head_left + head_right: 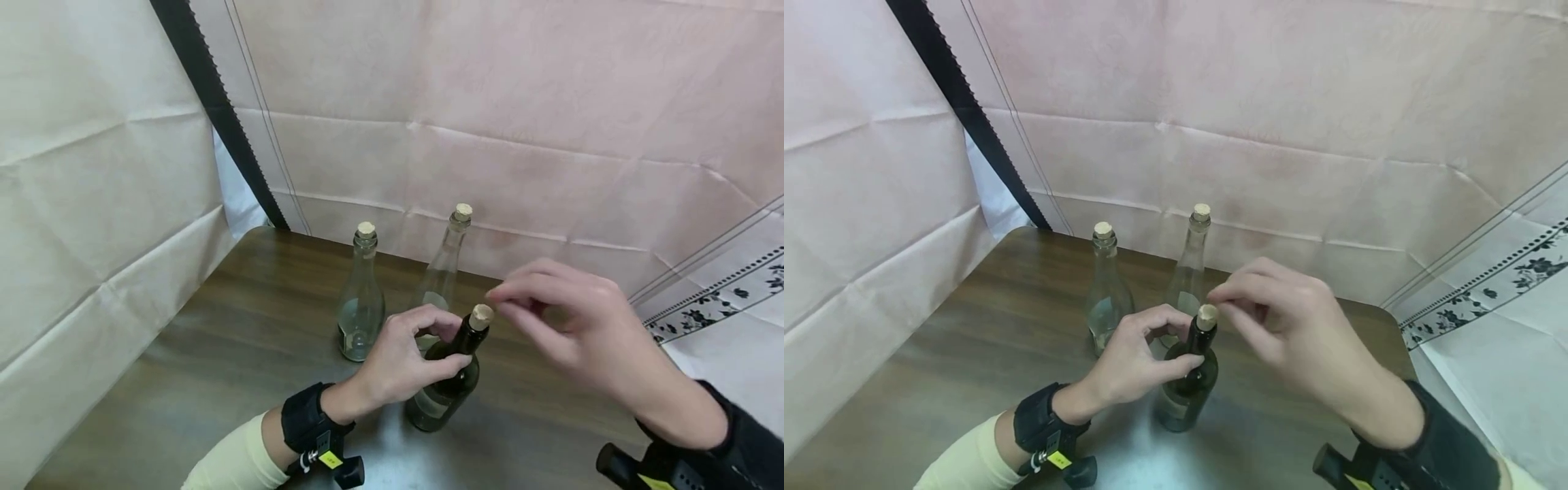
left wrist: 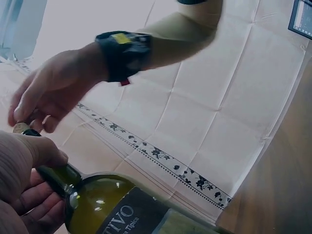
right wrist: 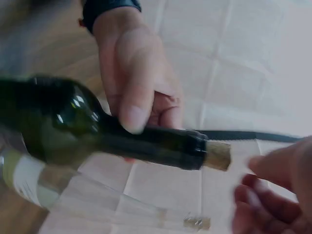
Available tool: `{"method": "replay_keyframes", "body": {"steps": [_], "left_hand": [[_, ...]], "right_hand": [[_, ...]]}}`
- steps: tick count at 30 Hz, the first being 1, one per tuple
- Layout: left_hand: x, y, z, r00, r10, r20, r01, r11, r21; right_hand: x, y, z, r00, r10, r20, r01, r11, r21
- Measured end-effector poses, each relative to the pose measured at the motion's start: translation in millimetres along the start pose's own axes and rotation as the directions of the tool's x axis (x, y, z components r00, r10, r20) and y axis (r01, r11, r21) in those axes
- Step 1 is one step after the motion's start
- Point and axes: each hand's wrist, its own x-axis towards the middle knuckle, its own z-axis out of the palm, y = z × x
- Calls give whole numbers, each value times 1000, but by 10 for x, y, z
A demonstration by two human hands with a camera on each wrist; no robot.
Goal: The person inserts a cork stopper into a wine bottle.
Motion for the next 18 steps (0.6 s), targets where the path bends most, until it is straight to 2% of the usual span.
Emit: {"method": "replay_keyframes", "body": {"steps": [1,3,5,9,14,18], "left_hand": [[26,4,-4,1000,7,-8,-7,1000,1],[91,12,-12,1000,18,-25,-18,1000,3],[165,28,-20,999,29,-41,-29,1000,8],[310,35,-15,997,39,-61,-37,999,37],[445,-3,14,996,45,-77,-40,997,67],[493,-42,33,994,50,-99,-43,997,70]], "right_hand": [[-66,13,11,997,43,-63,-42,999,10],[-200,46,36,978,145,-149,-141,989,31],[-339,89,77,951,247,-185,-241,969,53],[-601,178,201,904,379,-197,-369,926,86],[-857,231,355,853,479,-209,-464,878,121],[-1013,241,450,815,548,-190,-527,836,152]]}}
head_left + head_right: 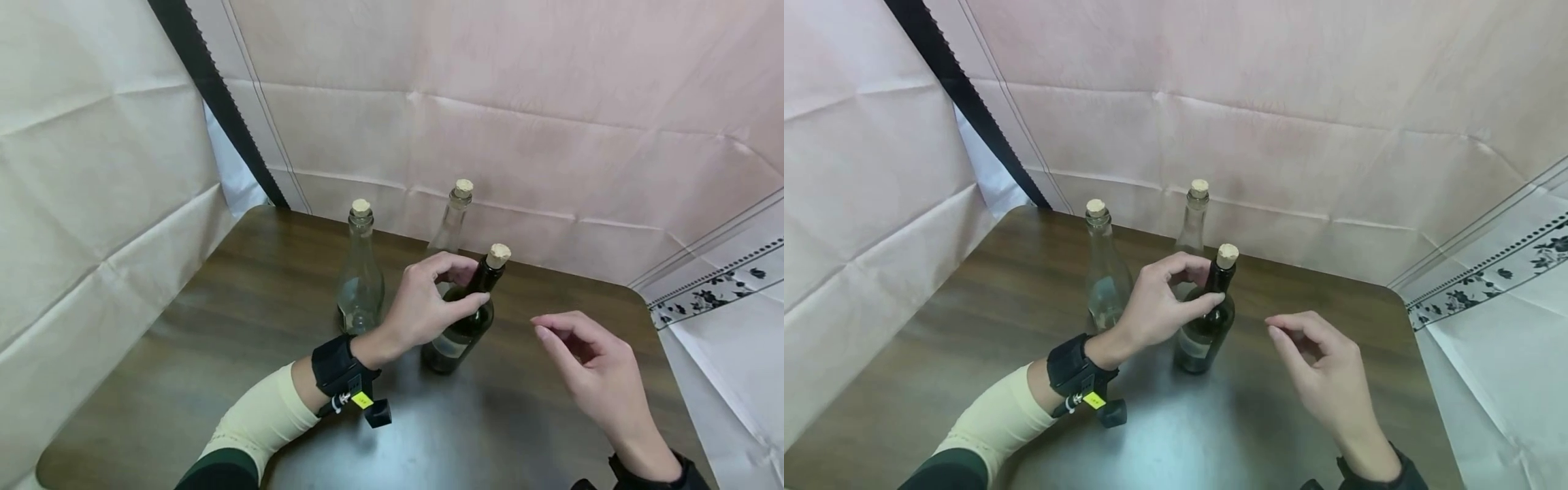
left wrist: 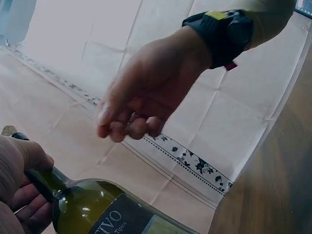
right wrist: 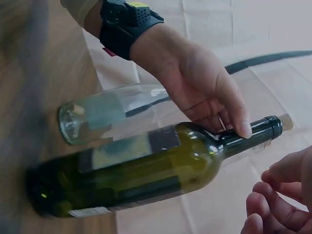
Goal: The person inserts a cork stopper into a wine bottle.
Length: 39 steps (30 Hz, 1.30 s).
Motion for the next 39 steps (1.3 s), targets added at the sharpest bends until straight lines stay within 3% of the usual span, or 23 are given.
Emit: {"method": "replay_keyframes", "body": {"steps": [11,18,29,34,39], "left_hand": [[-62,0,9,1000,-25,-13,24,1000,-6],[-77,30,1,997,-78,4,78,997,21],[-74,-24,3,994,-108,32,106,992,61],[-163,-63,-43,993,-107,49,101,988,114],[-362,-119,-128,991,-97,88,77,975,208]], "right_hand": [[-275,119,85,994,109,17,-110,994,24],[-398,194,173,988,148,42,-149,989,20],[-494,278,309,976,200,83,-203,979,32],[-555,322,360,987,122,102,-126,991,32],[-606,341,378,990,24,136,-14,997,-77]]}}
